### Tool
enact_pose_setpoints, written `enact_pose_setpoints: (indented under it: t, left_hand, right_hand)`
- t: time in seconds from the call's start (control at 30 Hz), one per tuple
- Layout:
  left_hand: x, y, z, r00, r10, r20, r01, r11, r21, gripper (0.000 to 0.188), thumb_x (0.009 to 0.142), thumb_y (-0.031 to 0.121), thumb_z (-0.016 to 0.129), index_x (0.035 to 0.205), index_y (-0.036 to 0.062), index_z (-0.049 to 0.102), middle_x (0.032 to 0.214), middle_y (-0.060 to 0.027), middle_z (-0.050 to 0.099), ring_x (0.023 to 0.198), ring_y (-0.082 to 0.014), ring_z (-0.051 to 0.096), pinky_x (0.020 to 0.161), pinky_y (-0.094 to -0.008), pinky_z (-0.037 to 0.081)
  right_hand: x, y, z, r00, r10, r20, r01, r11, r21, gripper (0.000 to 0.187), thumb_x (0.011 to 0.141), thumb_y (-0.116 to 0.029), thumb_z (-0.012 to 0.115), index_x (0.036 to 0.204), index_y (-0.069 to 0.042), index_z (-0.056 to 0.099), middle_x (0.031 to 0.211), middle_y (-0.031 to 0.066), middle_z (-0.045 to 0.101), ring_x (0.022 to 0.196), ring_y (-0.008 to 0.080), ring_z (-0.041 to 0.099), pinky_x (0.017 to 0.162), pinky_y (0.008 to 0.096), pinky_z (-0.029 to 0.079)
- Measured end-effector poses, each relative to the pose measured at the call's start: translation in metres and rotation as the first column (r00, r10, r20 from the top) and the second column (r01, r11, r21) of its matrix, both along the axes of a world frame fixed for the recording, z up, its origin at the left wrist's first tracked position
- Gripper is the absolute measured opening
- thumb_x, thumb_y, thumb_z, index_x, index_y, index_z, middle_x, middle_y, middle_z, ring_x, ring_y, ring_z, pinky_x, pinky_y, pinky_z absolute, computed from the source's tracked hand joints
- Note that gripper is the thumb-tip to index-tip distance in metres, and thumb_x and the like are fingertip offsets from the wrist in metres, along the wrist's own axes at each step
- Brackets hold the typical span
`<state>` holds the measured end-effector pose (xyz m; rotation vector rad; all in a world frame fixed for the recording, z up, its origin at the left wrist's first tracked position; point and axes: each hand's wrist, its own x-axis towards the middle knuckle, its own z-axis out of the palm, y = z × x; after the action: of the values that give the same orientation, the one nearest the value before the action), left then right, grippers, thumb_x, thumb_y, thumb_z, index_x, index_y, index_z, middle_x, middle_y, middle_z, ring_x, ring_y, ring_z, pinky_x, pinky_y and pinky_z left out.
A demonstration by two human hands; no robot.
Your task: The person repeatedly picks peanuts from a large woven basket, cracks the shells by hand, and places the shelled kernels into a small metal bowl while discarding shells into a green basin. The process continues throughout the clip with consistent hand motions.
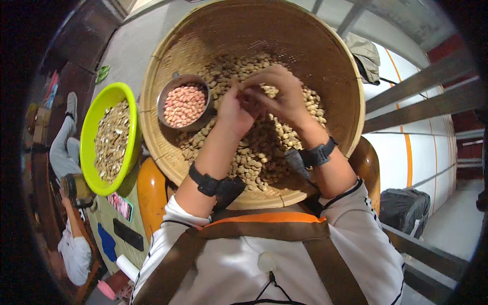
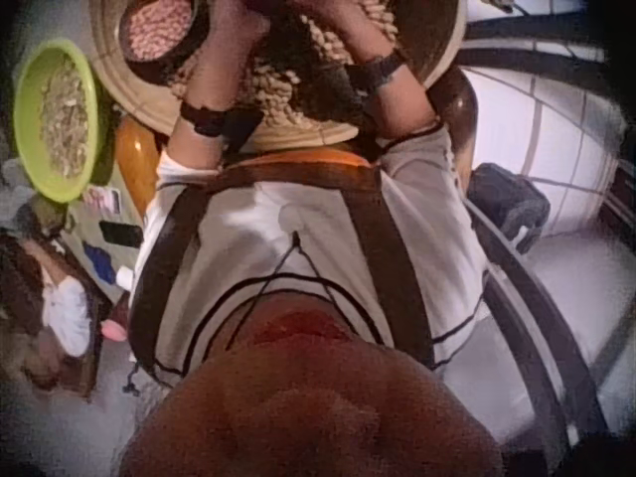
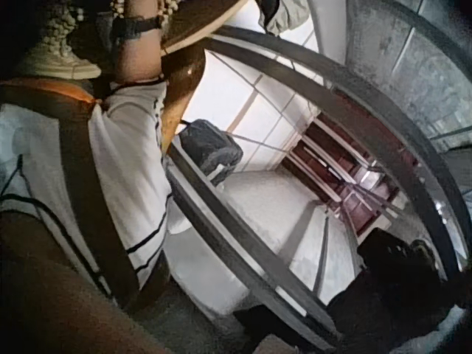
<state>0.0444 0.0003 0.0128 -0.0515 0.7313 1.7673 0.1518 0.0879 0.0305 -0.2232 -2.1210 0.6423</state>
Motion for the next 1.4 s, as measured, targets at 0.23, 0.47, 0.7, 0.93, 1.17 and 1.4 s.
enact_pose_setpoints:
  t: [0.23, 0.47, 0.7, 0.93, 1.17, 1.4]
  left_hand:
    - [-0.019, -0.002, -0.028, 0.991, -0.125, -0.038, 0.126, 0.992, 0.029, 0.032, 0.101, 0.037, 0.045, 0.102, 0.0057, 0.055, 0.087, -0.0019, 0.053, 0.075, -0.0125, 0.050, 0.064, -0.0274, 0.045]
    - [-0.014, -0.005, -0.019, 0.973, -0.077, -0.217, 0.079, 0.997, 0.002, 0.022, 0.102, 0.023, 0.046, 0.108, 0.0044, 0.056, 0.082, 0.0005, 0.052, 0.069, -0.0109, 0.047, 0.058, -0.0246, 0.041]
    - [-0.018, -0.005, -0.018, 0.972, -0.125, -0.200, 0.146, 0.985, 0.093, 0.021, 0.102, 0.016, 0.042, 0.114, 0.0037, 0.054, 0.076, 0.0009, 0.045, 0.064, -0.0092, 0.040, 0.052, -0.0241, 0.035]
    - [-0.019, -0.007, -0.019, 0.970, -0.152, -0.190, 0.171, 0.982, 0.086, 0.020, 0.101, 0.013, 0.042, 0.113, 0.0016, 0.053, 0.073, 0.0013, 0.040, 0.060, -0.0080, 0.035, 0.050, -0.0227, 0.028]
    - [-0.019, -0.008, -0.017, 0.968, -0.145, -0.205, 0.163, 0.984, 0.077, 0.020, 0.101, 0.014, 0.042, 0.112, 0.0014, 0.053, 0.071, 0.0014, 0.040, 0.059, -0.0077, 0.034, 0.049, -0.0231, 0.029]
    - [-0.017, -0.008, -0.017, 0.957, -0.134, -0.256, 0.145, 0.989, 0.024, 0.021, 0.096, 0.013, 0.048, 0.114, 0.0030, 0.052, 0.071, 0.0027, 0.038, 0.059, -0.0076, 0.034, 0.047, -0.0220, 0.026]
  right_hand:
    - [0.019, 0.045, -0.003, 0.944, -0.322, -0.075, 0.303, 0.933, -0.193, 0.011, 0.077, -0.016, 0.077, 0.084, -0.009, 0.072, 0.081, 0.0087, 0.070, 0.072, 0.0222, 0.068, 0.064, 0.0294, 0.053]
    - [0.057, 0.086, -0.016, 0.582, -0.685, 0.439, 0.752, 0.659, 0.030, 0.021, 0.079, -0.034, 0.073, 0.086, -0.014, 0.072, 0.085, 0.0125, 0.070, 0.079, 0.0326, 0.066, 0.068, 0.0428, 0.052]
    - [0.042, 0.091, -0.059, 0.350, -0.589, 0.729, 0.662, 0.706, 0.252, 0.015, 0.076, -0.023, 0.069, 0.089, -0.017, 0.074, 0.087, 0.0116, 0.070, 0.086, 0.0317, 0.066, 0.072, 0.0413, 0.053]
    - [0.036, 0.087, -0.071, 0.369, -0.624, 0.689, 0.642, 0.707, 0.296, 0.018, 0.076, -0.023, 0.069, 0.092, -0.016, 0.074, 0.090, 0.0104, 0.070, 0.090, 0.0311, 0.065, 0.075, 0.0421, 0.053]
    - [0.034, 0.087, -0.067, 0.426, -0.472, 0.772, 0.565, 0.805, 0.181, 0.016, 0.075, -0.024, 0.070, 0.088, -0.015, 0.075, 0.088, 0.0098, 0.070, 0.085, 0.0299, 0.066, 0.072, 0.0400, 0.053]
    - [0.036, 0.077, -0.056, 0.555, -0.395, 0.732, 0.464, 0.878, 0.122, 0.015, 0.073, -0.021, 0.076, 0.086, -0.013, 0.074, 0.085, 0.0105, 0.070, 0.080, 0.0285, 0.067, 0.069, 0.0376, 0.053]
